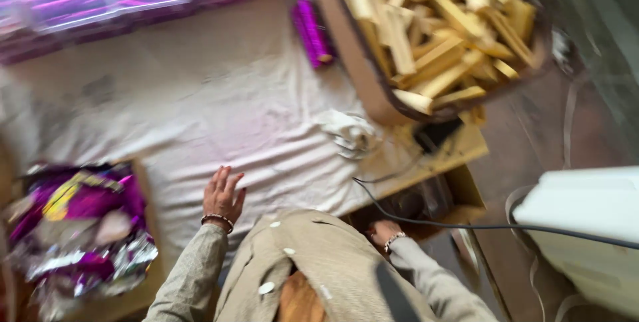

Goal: The person wraps wooden handles in purple foil and places them into a clear plastic container. They wipe the container with a cloth and arrange the wrapped items inside. The person also wipes several unwrapped wooden handles with the cloth.

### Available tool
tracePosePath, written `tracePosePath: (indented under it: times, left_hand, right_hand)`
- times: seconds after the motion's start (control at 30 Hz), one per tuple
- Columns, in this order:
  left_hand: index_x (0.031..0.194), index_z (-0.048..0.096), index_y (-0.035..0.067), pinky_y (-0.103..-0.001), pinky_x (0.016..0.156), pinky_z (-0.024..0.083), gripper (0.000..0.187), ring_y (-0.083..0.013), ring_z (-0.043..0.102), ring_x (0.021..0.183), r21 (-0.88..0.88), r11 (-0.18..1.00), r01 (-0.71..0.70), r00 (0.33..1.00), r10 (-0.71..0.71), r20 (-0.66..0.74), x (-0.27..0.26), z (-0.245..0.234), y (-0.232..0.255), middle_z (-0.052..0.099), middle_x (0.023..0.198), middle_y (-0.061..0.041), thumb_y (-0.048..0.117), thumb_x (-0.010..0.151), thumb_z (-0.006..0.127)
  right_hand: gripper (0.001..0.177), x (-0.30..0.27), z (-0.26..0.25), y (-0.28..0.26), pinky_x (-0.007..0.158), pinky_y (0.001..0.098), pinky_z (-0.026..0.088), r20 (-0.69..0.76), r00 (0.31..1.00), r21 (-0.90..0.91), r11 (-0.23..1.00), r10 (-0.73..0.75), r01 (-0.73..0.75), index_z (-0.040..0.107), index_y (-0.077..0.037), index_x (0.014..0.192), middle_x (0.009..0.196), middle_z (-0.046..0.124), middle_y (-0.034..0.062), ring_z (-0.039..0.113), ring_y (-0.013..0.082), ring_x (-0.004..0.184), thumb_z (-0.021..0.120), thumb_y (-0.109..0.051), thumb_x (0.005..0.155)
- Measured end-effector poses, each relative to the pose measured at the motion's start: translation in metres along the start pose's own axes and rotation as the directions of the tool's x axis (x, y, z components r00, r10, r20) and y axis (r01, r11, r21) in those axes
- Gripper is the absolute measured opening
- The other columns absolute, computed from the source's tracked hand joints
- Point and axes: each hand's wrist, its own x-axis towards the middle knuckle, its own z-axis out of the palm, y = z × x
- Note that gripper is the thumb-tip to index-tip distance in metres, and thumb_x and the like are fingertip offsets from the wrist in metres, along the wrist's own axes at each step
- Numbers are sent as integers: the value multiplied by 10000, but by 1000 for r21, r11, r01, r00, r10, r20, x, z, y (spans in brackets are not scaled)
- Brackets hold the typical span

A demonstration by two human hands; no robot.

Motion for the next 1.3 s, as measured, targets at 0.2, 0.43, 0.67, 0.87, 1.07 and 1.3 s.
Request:
tracePosePath:
  times: [0.2,0.43,0.67,0.87,1.07,1.3]
  left_hand:
    - [1200,693,116,-439,1040,531,201,-334,624,1286,115,993,-27,855,82,-512,-53,-125,-56,641,1368,-159,162,1006,680]
    - [1514,447,38,-617,1219,358,562,-437,420,1505,-23,635,772,254,-341,-905,-248,-210,-181,451,1569,-237,261,1041,653]
    - [1593,351,141,-824,1101,148,985,-497,126,1542,-294,-300,908,-386,-871,-303,-433,-139,-213,182,1655,-315,745,874,650]
    - [1622,298,105,-554,1178,331,1083,-469,417,1437,-526,-312,791,-338,-940,50,-420,-93,-212,371,1612,-267,737,818,654]
    - [1516,419,-74,-481,1128,414,1098,-433,539,1347,-568,-157,807,-226,-973,-51,-466,-63,-283,530,1474,-333,466,717,944]
    - [1398,612,46,-476,912,516,720,-323,679,1037,-628,17,778,-216,-931,-294,-465,-151,-264,708,1254,-208,354,822,916]
  right_hand:
    - [250,15,-93,-95,774,433,563,-17,962,277,924,-271,265,759,-115,1020,959,750,141,728,318,881,699,-326,901]
    - [239,12,-211,-216,853,429,520,-635,645,-130,881,-426,454,742,-168,1052,1003,734,70,681,261,957,709,-339,887]
    - [638,98,-215,-148,1250,733,135,-818,537,-346,922,-206,-173,621,-304,1416,1613,468,73,322,386,1584,773,-494,826]
    - [754,105,-233,-120,1083,761,191,-734,679,-112,984,13,-139,547,-276,1420,1580,388,178,271,453,1457,813,-398,725]
    - [641,114,-235,-113,1053,582,436,-742,667,-56,984,74,-172,657,-299,1391,1498,535,122,488,371,1354,758,-171,770]
    - [324,111,-250,-122,974,522,503,-784,613,35,993,98,-113,784,-289,1110,1207,698,66,612,341,1177,730,-143,825]
